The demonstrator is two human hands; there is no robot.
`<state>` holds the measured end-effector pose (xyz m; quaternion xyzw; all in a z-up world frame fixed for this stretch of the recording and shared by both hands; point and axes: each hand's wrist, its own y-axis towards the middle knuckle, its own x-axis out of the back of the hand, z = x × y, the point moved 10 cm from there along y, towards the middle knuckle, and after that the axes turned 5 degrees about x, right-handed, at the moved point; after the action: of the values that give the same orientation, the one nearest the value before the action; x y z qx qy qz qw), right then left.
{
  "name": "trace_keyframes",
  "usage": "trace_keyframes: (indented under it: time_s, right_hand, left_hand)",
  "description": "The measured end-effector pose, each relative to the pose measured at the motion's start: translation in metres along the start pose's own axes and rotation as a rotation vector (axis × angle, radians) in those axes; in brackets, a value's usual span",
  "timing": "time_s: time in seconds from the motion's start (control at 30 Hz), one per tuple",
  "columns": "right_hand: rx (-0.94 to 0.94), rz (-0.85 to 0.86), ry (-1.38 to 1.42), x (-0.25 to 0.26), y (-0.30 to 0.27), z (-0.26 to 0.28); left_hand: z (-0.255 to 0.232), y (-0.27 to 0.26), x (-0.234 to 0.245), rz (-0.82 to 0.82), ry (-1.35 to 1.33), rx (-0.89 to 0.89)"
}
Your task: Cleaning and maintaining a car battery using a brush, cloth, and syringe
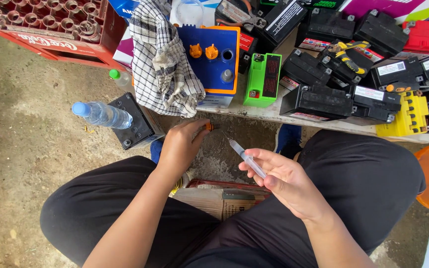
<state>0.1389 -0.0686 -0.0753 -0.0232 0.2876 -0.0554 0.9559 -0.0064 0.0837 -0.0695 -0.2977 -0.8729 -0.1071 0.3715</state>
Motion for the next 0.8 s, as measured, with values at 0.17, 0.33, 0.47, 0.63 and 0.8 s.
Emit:
trace_keyframes:
  time_s: [0.17,0.33,0.47,0.63,0.8]
  right_hand:
    - [0.015,-0.005,0.005,-0.002,0.001,0.004]
    - [0.025,-0.011,0.004,0.0,0.0,0.005]
    - [0.033,-0.002,0.009,0.0,0.0,0.006]
    - [0.037,-0.011,0.008,0.001,-0.001,0.007]
    - [0.035,-0.011,0.0,0.001,-0.001,0.007]
  left_hand:
    - [-0.01,-0.001,0.004,0.0,0.012,-0.048]
    - [-0.012,-0.001,0.002,0.001,0.027,-0.07]
    - [-0.008,-0.001,0.001,-0.033,0.065,-0.099]
    - [-0.015,-0.001,0.003,-0.034,0.073,-0.106]
    - [-0.009,-0.002,-0.001,-0.052,0.092,-0.129]
